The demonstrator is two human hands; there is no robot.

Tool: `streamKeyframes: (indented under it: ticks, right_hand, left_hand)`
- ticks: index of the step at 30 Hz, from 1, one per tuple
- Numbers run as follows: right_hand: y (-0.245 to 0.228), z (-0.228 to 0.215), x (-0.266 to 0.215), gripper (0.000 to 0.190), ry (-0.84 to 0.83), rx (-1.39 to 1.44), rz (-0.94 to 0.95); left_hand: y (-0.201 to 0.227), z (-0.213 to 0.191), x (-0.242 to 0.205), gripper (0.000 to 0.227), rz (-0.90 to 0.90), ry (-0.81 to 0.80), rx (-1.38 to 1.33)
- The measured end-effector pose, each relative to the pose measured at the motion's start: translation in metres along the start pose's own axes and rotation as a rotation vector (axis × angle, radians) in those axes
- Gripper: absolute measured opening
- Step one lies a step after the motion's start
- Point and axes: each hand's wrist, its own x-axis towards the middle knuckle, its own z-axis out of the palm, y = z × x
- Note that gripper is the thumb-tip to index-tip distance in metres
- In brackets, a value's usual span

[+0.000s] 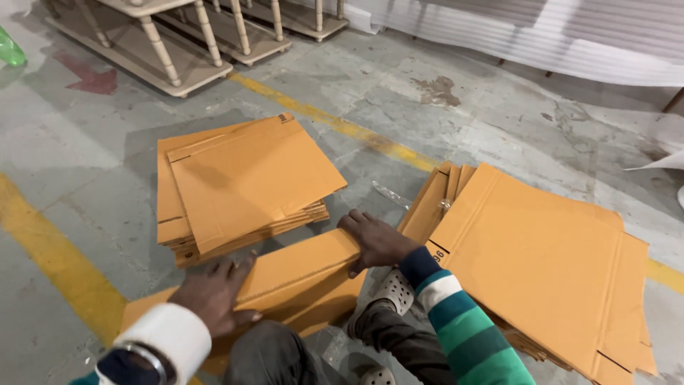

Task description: The person is folding and taping flat cardboard sheets to assemble boxes in a warehouse environment.

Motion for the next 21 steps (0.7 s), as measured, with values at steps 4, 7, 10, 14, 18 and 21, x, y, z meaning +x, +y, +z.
streamKeyframes:
  ticks: [4,7,10,14,18,21]
  right_hand:
    - [-0.013,-0.003,0.006,0.098,-0.031,0.013,0.037]
    - [-0.038,-0.024,0.008,0.105,-0.078,-0.096,0.045]
    - [-0.072,-0.038,0.019,0.088,0.049,0.186,-0.175]
    - [-0.070,0.015,0.052,0.042,0.419,1.200,-0.173]
    - [-0.059,0.042,0.066,0.030,0.521,1.463,0.039]
    - [-0.059,0.043,0.060,0.025,0.494,1.444,0.096]
  left_hand:
    - [-0.008,0.009,-0.003,0.102,-0.004,0.204,-0.120]
    - [-0.005,0.019,-0.001,0.100,0.021,0.166,-0.056]
    - [-0.006,0.015,-0.003,0.097,0.042,0.136,-0.086]
    - [-0.003,0.014,-0.006,0.099,0.044,0.170,-0.115]
    - [-0.005,0.027,0.000,0.101,0.084,0.317,-0.181]
    - [-0.012,0.012,0.014,0.089,0.160,0.397,-0.280]
